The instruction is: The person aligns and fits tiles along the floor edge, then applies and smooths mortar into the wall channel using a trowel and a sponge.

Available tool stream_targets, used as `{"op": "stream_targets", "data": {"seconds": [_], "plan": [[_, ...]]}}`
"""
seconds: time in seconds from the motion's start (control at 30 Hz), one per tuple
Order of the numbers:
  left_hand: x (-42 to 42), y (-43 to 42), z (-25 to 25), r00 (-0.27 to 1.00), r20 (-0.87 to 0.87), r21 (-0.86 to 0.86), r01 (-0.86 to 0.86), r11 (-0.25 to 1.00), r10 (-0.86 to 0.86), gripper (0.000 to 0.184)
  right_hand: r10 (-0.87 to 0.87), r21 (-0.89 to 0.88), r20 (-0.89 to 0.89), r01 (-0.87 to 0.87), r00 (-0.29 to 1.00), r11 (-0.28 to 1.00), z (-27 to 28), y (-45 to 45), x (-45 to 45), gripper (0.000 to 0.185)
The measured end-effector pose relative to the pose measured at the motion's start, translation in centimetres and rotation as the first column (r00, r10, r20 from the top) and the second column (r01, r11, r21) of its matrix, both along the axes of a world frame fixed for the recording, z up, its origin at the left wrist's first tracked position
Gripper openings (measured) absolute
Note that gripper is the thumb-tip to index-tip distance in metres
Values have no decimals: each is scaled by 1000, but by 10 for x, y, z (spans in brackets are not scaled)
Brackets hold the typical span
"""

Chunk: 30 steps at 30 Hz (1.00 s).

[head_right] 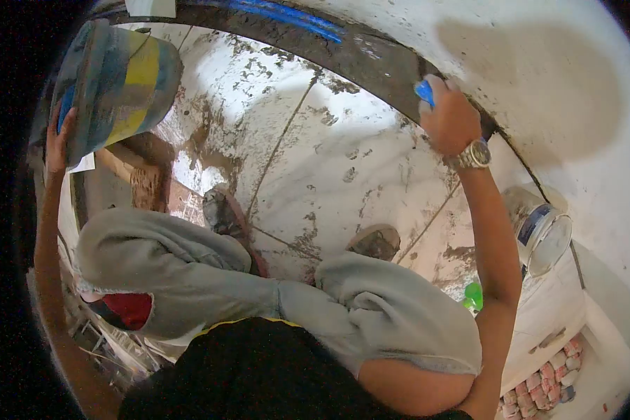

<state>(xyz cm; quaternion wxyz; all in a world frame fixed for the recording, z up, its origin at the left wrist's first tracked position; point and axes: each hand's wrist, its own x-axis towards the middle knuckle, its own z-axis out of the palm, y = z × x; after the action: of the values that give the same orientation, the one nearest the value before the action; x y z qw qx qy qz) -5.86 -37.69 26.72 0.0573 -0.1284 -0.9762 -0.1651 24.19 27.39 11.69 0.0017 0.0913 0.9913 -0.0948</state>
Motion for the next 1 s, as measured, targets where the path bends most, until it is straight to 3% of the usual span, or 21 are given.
{"op": "stream_targets", "data": {"seconds": [0.13,0.2,0.5,0.6,0.7,0.8,0.9,1.0], "plan": [[3,4,3,988,88,-44,-126,991,129,90,-63,13,75,62,995,998,-14,-9,7,43],[5,11,1,994,80,14,-82,997,81,87,5,66,14,-6,1000,998,-18,-21,5,44],[-13,-11,-1,997,64,26,41,999,-43,80,20,30,18,-21,1000,999,-12,-28,-4,45],[-12,-14,-3,999,-14,10,49,999,-49,80,86,35,40,-87,995,996,-10,-28,-8,45],[-4,2,1,996,92,54,16,998,-21,80,41,15,53,-42,998,999,1,-31,-8,46],[-10,-11,-2,997,68,63,20,998,-24,80,111,39,34,-112,993,993,-3,-23,-9,45],[-6,-2,1,996,34,44,80,996,-82,82,76,38,106,-80,991,996,-2,-18,-12,44],[-7,-6,2,997,63,31,40,999,-41,85,28,47,61,-31,998,998,4,-12,-13,45]]}}
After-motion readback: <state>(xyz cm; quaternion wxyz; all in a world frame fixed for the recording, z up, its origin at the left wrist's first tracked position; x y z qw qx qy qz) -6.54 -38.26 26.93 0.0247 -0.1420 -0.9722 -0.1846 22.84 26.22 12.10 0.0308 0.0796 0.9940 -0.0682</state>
